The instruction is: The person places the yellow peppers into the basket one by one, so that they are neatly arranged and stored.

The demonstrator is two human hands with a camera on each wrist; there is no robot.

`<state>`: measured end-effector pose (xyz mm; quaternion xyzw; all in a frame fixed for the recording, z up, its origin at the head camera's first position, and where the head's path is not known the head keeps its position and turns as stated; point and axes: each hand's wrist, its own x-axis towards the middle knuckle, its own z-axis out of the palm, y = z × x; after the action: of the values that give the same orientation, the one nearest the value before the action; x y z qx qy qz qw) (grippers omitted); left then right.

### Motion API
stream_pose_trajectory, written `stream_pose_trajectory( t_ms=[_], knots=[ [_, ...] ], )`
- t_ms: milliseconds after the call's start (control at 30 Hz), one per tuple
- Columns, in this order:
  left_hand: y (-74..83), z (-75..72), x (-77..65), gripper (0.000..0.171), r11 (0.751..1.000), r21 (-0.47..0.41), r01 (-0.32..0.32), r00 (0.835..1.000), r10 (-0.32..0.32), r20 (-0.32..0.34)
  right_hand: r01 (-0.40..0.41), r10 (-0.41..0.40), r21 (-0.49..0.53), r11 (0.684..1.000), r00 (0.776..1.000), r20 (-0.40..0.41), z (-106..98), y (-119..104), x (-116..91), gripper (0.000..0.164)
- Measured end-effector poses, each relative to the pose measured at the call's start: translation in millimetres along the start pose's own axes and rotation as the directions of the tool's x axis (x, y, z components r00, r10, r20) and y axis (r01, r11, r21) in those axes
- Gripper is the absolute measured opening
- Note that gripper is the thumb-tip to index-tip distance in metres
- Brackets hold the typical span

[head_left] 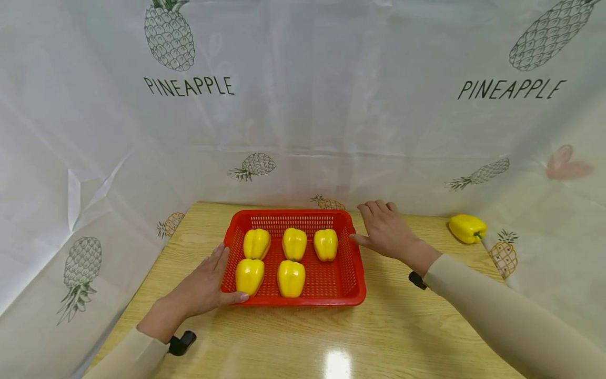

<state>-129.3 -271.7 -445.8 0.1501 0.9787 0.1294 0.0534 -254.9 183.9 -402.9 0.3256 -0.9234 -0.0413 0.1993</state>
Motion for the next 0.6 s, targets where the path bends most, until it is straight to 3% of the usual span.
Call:
stream_pose_trajectory(
  t_ms=[400, 600],
  knots=[
    [-0.2, -2.2, 0.4, 0.138, 1.0, -0.003, 0.005, 1.0, -0.005, 0.015, -0.073, 0.062, -0.08, 0.994, 0.989, -0.132, 12.2, 55.7, -27.5, 0.075],
    [1.1, -3.2, 0.2, 0.138, 1.0, -0.006, 0.024, 0.999, -0.024, 0.032, -0.135, 0.124, -0.103, 0.986, 0.987, -0.104, 20.5, 80.7, -48.6, 0.074]
  ],
)
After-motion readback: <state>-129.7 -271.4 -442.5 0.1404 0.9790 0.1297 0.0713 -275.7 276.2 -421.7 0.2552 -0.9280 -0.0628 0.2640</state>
